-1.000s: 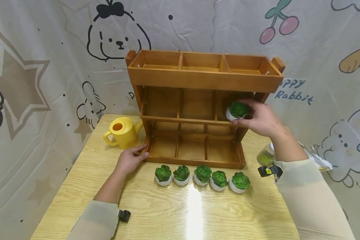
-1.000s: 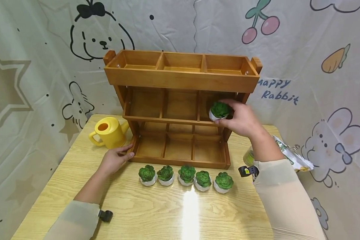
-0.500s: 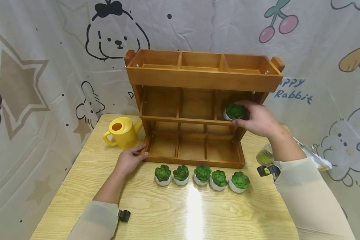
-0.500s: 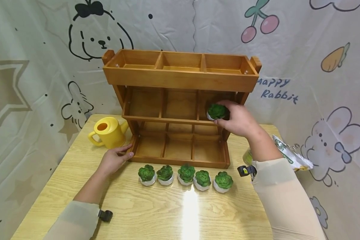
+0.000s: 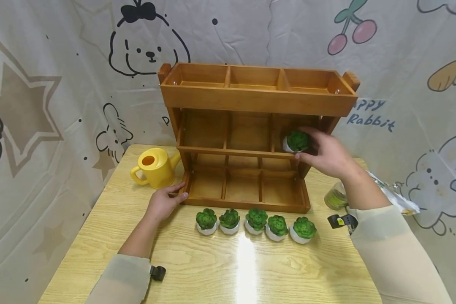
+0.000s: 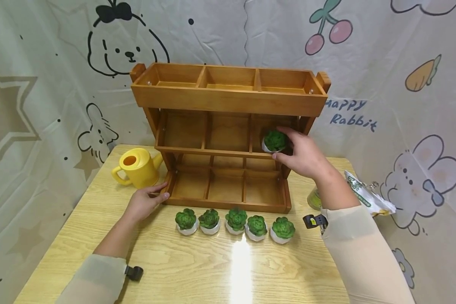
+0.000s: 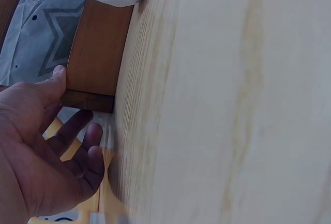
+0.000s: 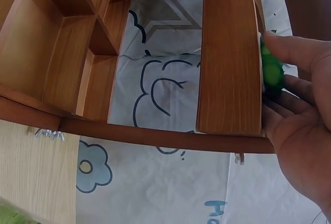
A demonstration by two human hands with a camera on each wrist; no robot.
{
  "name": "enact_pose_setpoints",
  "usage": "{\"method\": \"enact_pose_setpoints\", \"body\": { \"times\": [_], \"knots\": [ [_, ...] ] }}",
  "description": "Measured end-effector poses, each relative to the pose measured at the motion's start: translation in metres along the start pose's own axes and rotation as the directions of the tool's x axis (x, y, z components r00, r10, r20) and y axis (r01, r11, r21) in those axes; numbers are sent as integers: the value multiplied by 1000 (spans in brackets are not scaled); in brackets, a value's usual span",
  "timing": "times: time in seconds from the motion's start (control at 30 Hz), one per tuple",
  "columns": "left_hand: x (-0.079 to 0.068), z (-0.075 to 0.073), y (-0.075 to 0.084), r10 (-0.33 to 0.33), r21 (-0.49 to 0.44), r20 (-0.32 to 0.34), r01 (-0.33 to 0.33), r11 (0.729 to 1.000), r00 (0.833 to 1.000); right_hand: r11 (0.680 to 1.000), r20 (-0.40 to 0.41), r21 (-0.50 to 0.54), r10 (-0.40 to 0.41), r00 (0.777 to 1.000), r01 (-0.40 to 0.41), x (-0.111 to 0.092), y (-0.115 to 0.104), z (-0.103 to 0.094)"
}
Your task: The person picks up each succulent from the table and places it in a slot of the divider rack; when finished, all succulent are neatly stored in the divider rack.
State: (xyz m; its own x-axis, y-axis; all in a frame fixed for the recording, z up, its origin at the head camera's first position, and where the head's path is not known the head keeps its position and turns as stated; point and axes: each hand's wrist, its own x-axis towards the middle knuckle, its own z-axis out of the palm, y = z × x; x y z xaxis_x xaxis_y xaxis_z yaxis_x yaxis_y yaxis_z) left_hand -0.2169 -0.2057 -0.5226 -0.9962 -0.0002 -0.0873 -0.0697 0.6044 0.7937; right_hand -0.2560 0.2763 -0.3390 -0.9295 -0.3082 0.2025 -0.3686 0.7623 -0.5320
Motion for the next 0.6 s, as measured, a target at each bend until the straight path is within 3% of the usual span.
{"method": "enact_pose_setpoints", "body": {
  "times": [0.17,0.6],
  "knots": [
    [1,0,-1,-6,3,3,6,1000,1000,995,-1,99,14,1000,-13,-8,4,-1],
    [1,0,-2,-15,0,13,15,1000,1000,993,-31,112,-30,999,33,-30,4,-5]
  ]
}}
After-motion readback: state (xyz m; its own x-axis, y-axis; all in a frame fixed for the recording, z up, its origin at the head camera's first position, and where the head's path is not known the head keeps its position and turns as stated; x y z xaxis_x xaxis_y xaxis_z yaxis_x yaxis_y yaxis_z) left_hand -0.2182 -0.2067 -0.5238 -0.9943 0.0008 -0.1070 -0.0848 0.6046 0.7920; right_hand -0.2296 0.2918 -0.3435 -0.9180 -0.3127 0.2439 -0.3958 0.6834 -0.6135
